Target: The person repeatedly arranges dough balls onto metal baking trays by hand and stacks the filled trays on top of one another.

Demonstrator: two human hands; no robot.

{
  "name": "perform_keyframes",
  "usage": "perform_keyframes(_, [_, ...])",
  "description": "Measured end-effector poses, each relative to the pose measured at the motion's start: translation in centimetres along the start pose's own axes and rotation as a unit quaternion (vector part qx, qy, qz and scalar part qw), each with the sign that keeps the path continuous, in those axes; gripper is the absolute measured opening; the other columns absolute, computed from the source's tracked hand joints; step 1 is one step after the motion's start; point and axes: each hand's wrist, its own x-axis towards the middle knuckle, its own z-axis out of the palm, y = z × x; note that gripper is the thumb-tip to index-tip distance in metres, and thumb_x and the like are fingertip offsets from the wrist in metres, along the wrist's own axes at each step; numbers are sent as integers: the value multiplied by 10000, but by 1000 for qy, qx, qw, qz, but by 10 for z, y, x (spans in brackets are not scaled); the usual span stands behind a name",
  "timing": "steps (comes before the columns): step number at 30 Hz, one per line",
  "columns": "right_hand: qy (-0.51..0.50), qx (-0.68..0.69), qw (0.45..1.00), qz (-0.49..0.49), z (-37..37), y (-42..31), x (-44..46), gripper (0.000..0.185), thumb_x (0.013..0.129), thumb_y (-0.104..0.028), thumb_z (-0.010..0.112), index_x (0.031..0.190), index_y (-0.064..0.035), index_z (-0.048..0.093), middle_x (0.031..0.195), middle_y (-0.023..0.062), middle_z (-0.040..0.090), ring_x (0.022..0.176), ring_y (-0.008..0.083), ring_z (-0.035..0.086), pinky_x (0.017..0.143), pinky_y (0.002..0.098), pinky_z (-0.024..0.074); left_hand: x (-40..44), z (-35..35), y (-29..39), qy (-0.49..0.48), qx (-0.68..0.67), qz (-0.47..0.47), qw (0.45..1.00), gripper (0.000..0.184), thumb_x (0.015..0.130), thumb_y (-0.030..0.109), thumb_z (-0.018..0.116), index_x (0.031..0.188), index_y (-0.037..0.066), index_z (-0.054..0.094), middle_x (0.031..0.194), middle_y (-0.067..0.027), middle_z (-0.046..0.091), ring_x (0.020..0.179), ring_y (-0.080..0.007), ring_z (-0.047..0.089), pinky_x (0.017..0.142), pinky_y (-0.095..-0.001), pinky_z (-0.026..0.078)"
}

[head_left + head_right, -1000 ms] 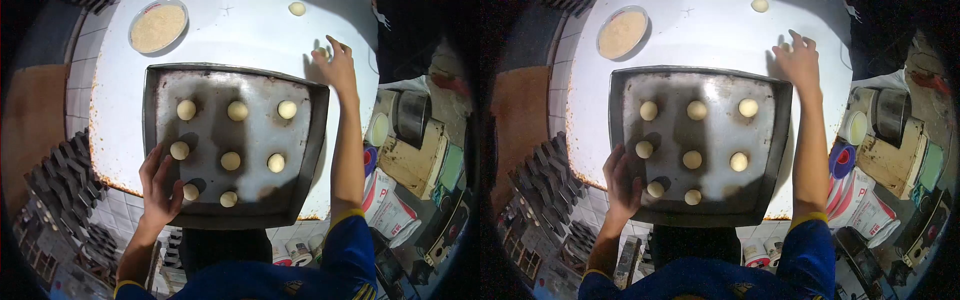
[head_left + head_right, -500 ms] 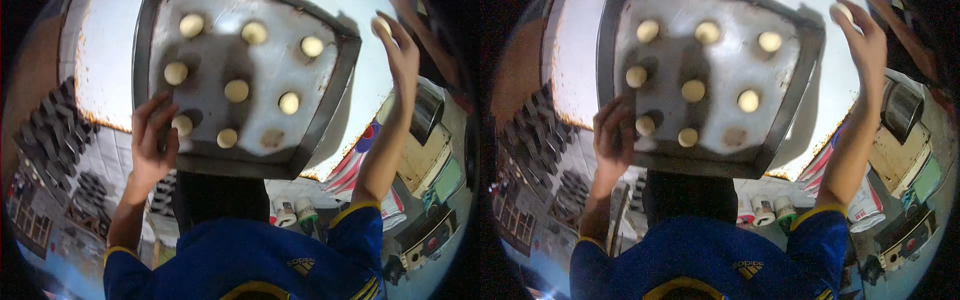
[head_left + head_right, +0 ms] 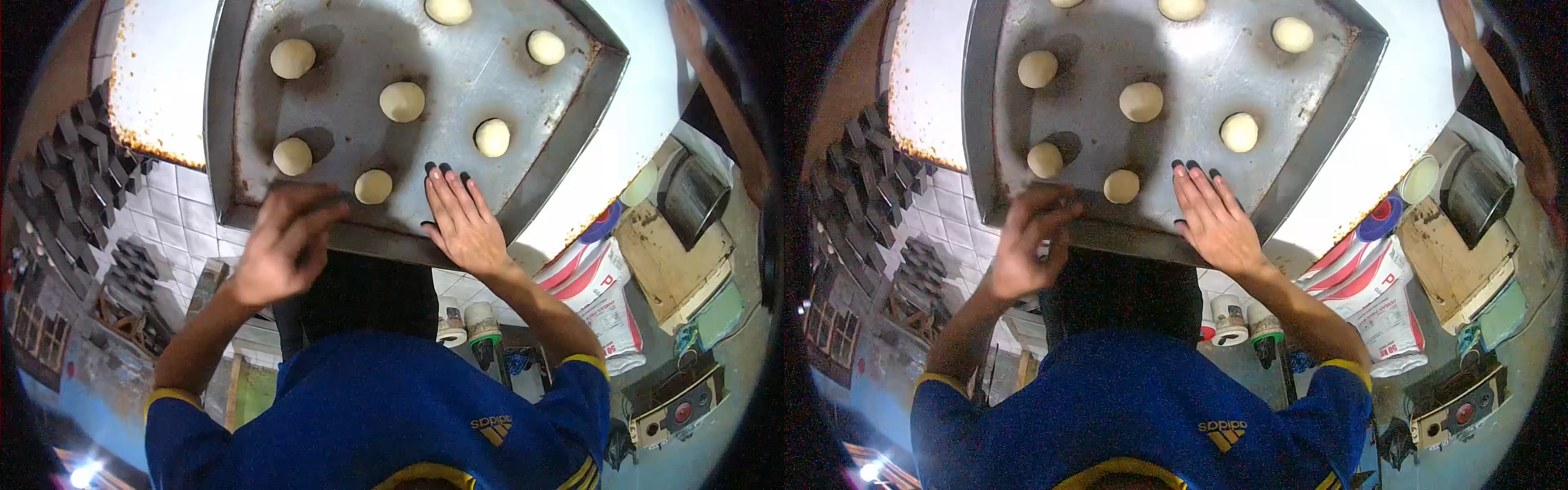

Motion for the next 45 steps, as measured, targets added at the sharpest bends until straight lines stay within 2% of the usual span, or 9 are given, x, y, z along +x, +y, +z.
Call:
perform_keyframes(9, [-47, 131, 990, 13, -9, -1, 1, 858, 1021, -427, 658, 1676, -15, 287, 1765, 155, 262, 1629, 313, 247, 1315, 509, 234, -29, -35, -29, 202, 180, -130, 954, 679, 920, 22, 683, 1552, -7, 436, 1444, -240, 464, 1260, -410, 516, 1125, -494, 416])
perform_keyframes(12, [23, 148, 989, -3, -48, -3, -22, 784, 1052, -336, 647, 1673, -14, 294, 1761, 194, 246, 1616, 375, 257, 1307, 524, 240, -45, -50, -61, 177, -10, -281, 943, 771, 946, 62, 709, 1641, 85, 378, 1346, -224, 481, 1197, -352, 513, 1099, -439, 425])
perform_keyframes(16, [351, 284, 806, 382, -63, -29, -63, 733, 1068, -274, 647, 1667, -6, 320, 1604, 282, 352, 1440, 412, 461, 1221, 479, 353, -84, -41, -116, 70, -67, -277, 956, 809, 957, 63, 710, 1675, 164, 350, 1272, -222, 508, 1171, -351, 535, 1077, -421, 443])
perform_keyframes(20, [218, 427, 731, 486, 7, -24, -109, 779, 1036, -322, 705, 1663, -37, 342, 1346, 237, 478, 1228, 371, 545, 1119, 464, 434, -84, -38, -131, 46, -63, -266, 961, 755, 954, 38, 692, 1640, 145, 394, 1219, -238, 539, 1190, -388, 548, 1068, -458, 471])
perform_keyframes(22, [197, 344, 802, 447, 59, -23, -124, 732, 1038, -299, 701, 1640, -40, 376, 1375, 241, 497, 1272, 383, 543, 1138, 459, 425, -89, -32, -140, 56, -28, -185, 981, 704, 959, 35, 648, 1617, 92, 404, 1324, -291, 546, 1208, -443, 555, 1101, -491, 460])
perform_keyframes(27, [226, 517, 729, 387, 48, -45, -140, 677, 1073, -236, 651, 1625, 26, 360, 1597, 235, 461, 1472, 342, 461, 1237, 422, 337, -107, -75, -85, 39, -249, -182, 950, 830, 927, 54, 562, 1689, -9, 237, 1685, -253, 389, 1577, -299, 359, 1282, -385, 296])
perform_keyframes(34, [141, 581, 719, 355, -43, -171, -93, 702, 1082, -279, 662, 1658, -42, 339, 1544, 136, 548, 1357, 263, 587, 1159, 393, 466, -263, -156, -66, 113, -354, -214, 904, 772, 929, 48, 519, 1677, 35, 327, 1596, -124, 489, 1424, -237, 470, 1197, -343, 369])
perform_keyframes(40, [103, 557, 795, 217, -71, -282, 49, 715, 1090, -234, 627, 1677, 8, 298, 1645, 173, 461, 1492, 289, 434, 1261, 373, 282, -471, -228, -70, 310, -376, -206, 848, 847, 889, -8, 469, 1710, 66, 276, 1413, -43, 586, 1142, -181, 583, 986, -304, 486])
perform_keyframes(45, [20, 447, 894, 41, -173, -401, 246, 731, 1094, -303, 602, 1670, 32, 300, 1674, 183, 427, 1533, 270, 402, 1284, 362, 252, -604, -242, -108, 468, -451, -230, 724, 858, 878, -21, 492, 1705, 44, 268, 1538, -105, 526, 1354, -198, 542, 1116, -309, 443])
